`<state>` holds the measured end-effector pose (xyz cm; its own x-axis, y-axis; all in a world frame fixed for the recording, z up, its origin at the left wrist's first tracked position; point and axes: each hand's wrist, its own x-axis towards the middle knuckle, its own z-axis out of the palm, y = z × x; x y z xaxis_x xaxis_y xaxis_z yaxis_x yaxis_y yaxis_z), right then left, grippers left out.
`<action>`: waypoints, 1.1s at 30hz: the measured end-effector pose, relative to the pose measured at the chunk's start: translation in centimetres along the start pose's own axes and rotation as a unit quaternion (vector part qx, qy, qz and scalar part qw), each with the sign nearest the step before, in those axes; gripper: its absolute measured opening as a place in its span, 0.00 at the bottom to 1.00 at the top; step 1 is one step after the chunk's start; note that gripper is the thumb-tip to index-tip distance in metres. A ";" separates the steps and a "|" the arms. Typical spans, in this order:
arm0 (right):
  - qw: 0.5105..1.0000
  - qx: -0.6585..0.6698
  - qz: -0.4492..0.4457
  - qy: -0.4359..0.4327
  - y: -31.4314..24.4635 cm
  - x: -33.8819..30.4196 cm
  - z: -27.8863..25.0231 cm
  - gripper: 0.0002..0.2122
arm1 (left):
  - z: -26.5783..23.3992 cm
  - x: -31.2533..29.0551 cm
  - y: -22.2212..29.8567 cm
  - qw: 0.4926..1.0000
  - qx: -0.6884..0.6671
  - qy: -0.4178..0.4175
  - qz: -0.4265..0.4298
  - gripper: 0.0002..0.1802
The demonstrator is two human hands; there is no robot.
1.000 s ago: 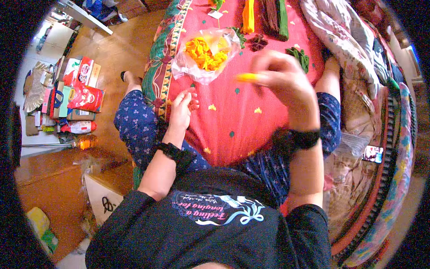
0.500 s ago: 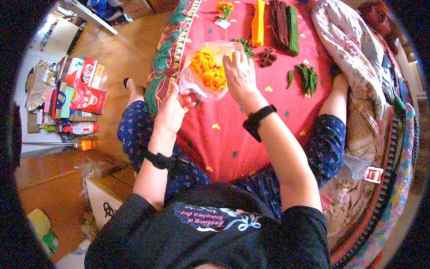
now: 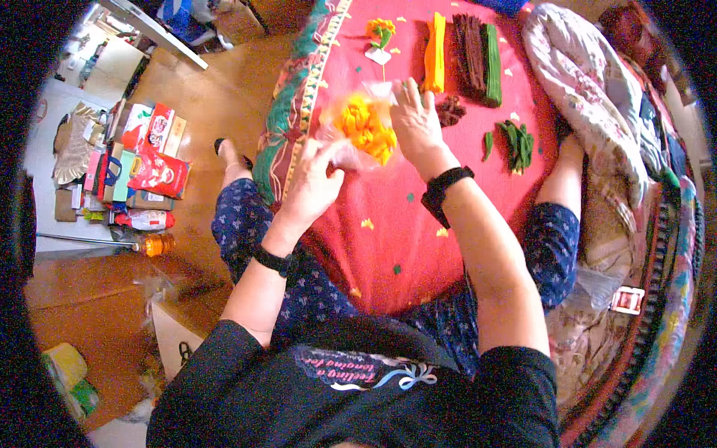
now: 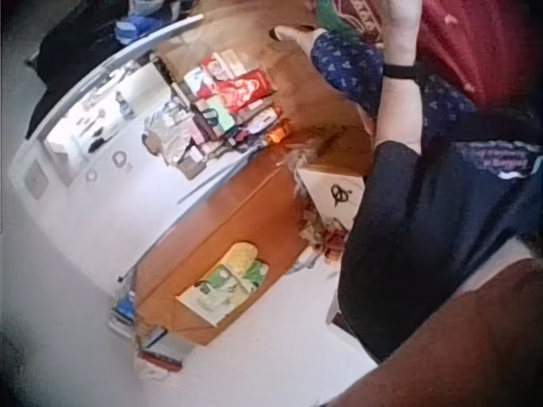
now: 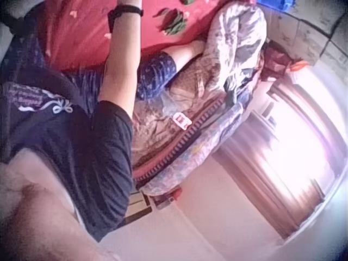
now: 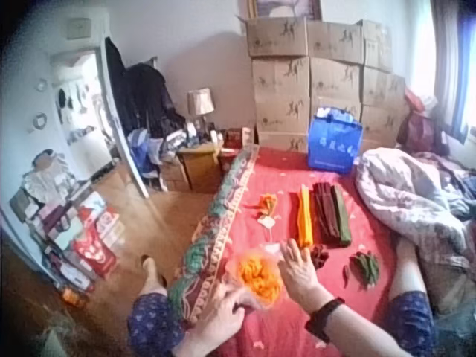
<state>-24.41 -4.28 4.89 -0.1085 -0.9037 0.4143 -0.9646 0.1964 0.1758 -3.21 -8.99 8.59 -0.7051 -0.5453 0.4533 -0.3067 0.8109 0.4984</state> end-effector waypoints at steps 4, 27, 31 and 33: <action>0.965 0.208 0.161 -0.004 0.1 0.8 -1.2 0.06 | -1.5 -0.1 -2.6 0.993 -0.054 -0.080 -0.069 0.09; 0.764 0.635 0.100 -0.063 -5.4 3.5 -9.5 0.04 | -2.7 5.1 -3.9 0.957 -0.253 -0.131 -0.057 0.04; 0.786 0.616 0.060 -0.003 -6.9 1.6 -10.3 0.07 | -0.6 6.4 -6.0 0.982 -0.146 -0.096 0.065 0.10; 0.792 0.607 0.065 0.024 -6.2 0.4 -9.5 0.07 | -0.6 7.3 -6.1 0.960 -0.263 -0.072 -0.069 0.11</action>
<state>-16.20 -2.23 12.49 -0.2443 -0.8844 0.3977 -0.4693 -0.2511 -0.8466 -6.10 -18.06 9.31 -0.7740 -0.5734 0.2685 -0.0640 0.4927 0.8678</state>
